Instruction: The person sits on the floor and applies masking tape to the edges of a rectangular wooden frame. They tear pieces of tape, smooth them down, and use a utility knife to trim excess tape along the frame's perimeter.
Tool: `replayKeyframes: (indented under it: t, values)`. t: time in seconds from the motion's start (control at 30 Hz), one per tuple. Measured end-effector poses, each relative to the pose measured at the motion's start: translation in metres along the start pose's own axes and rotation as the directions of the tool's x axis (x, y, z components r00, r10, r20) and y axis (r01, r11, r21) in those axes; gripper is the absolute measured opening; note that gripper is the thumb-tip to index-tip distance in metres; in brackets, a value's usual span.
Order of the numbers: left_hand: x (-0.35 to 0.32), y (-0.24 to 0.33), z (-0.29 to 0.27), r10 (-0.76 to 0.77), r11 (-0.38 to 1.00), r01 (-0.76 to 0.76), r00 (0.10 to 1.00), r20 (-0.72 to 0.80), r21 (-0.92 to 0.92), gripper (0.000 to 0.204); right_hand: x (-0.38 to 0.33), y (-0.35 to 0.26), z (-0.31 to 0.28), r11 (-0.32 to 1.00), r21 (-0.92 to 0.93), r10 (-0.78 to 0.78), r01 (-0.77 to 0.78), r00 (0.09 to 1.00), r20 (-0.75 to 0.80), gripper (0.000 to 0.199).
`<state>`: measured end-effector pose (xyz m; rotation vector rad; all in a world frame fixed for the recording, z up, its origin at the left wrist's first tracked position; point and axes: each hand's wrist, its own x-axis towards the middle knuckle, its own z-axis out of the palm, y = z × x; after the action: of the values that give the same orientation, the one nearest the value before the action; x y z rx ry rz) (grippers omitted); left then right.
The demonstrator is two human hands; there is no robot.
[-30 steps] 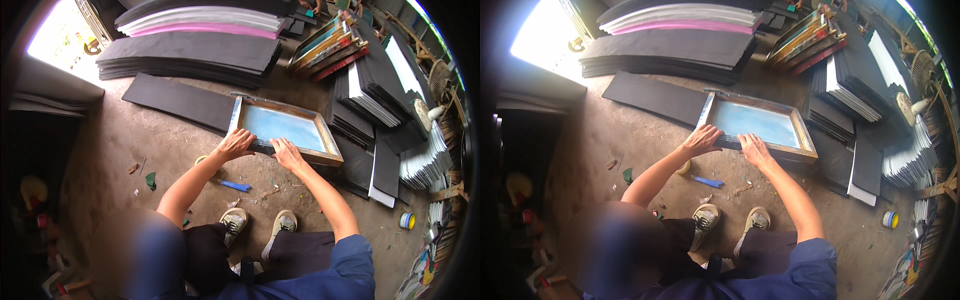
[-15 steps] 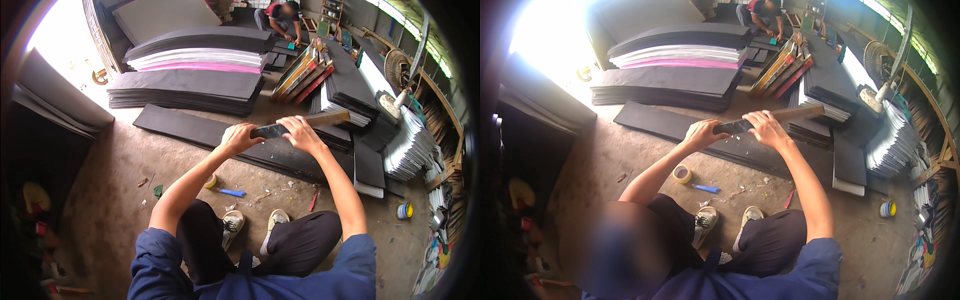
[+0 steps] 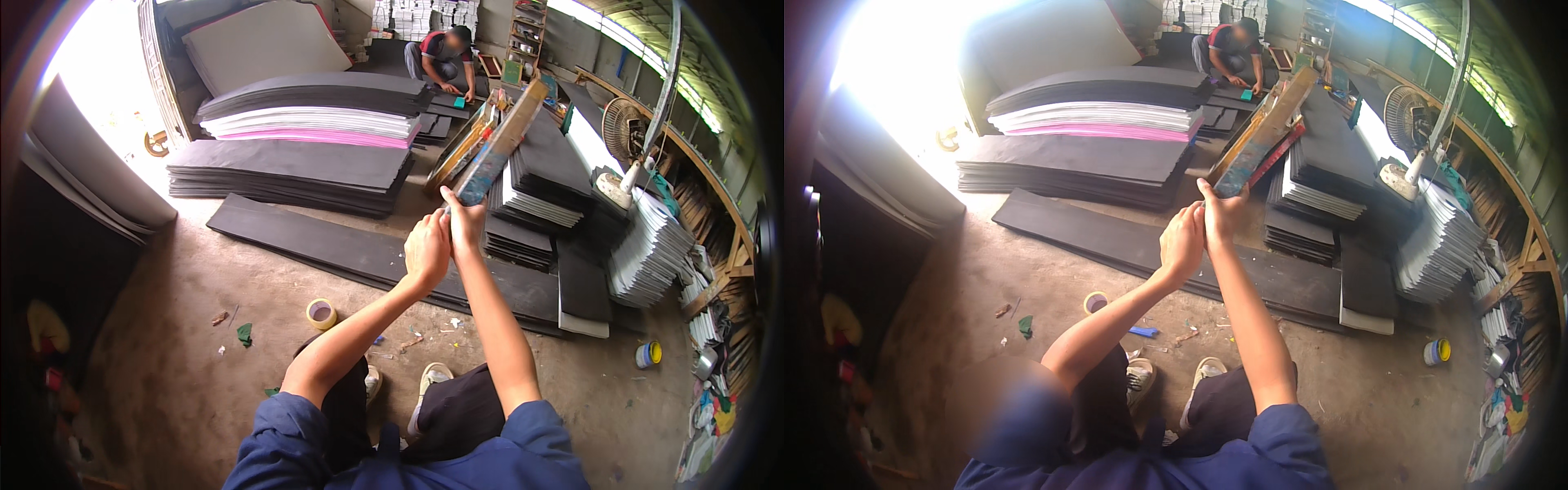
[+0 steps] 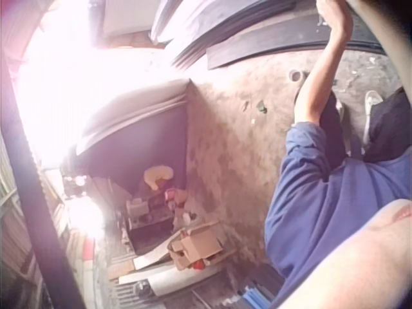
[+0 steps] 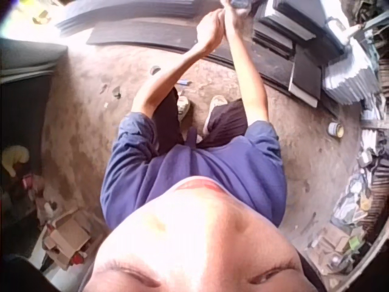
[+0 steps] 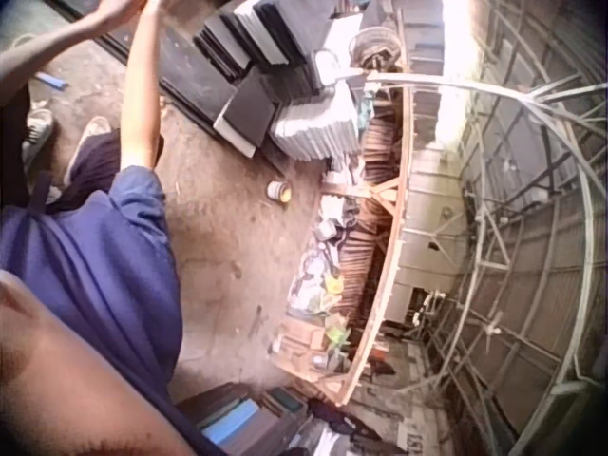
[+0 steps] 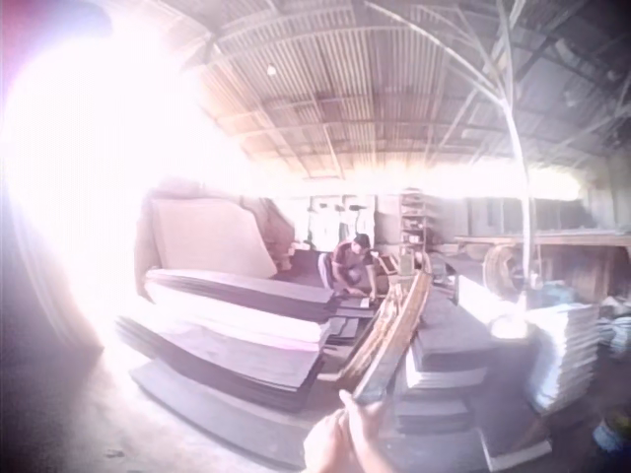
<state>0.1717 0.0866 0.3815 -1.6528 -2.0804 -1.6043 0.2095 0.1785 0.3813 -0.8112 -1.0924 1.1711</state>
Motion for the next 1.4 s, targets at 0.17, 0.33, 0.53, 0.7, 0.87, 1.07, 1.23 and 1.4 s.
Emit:
replayKeyframes:
  t: [0.17,0.33,0.53,0.7,0.87,1.07,1.23,1.4]
  values:
    - [-0.015,0.012,0.029,0.085,0.996,-0.085,0.996,0.036,0.009,0.03,0.022,0.027,-0.042,0.987,0.109,-0.109,0.117,0.991,-0.08,0.048]
    - [-0.038,-0.001,0.035,0.286,0.958,-0.274,0.939,0.19,-0.09,0.055,0.008,0.037,-0.072,0.994,0.11,-0.01,0.009,1.0,0.005,0.027]
    - [0.022,-0.09,0.013,0.268,0.963,-0.268,0.963,0.017,0.002,0.053,0.007,0.012,-0.142,0.962,0.141,0.216,-0.234,0.967,0.135,0.053]
    - [0.051,-0.188,-0.027,-0.423,0.88,0.47,0.842,0.336,-0.069,0.068,-0.007,-0.025,-0.163,0.811,0.328,0.332,-0.485,0.843,0.423,0.055]
    - [0.028,-0.195,-0.016,-0.444,0.778,0.611,0.7,0.559,-0.147,0.035,0.017,0.005,-0.183,0.858,0.127,0.426,-0.498,0.827,0.368,0.057]
    - [0.003,-0.234,-0.021,-0.559,0.799,0.593,0.673,0.484,0.099,0.034,0.029,0.067,-0.183,0.778,-0.065,0.621,-0.624,0.751,0.224,0.038]
    - [-0.02,-0.262,-0.012,-0.623,0.776,0.563,0.615,0.484,0.284,0.047,0.001,0.152,-0.194,0.7,-0.191,0.701,-0.689,0.713,-0.001,0.04]
    - [-0.027,-0.274,-0.009,-0.586,0.795,0.553,0.591,0.554,0.25,0.05,-0.023,0.181,-0.209,0.592,-0.576,0.591,-0.564,0.79,-0.167,0.039]
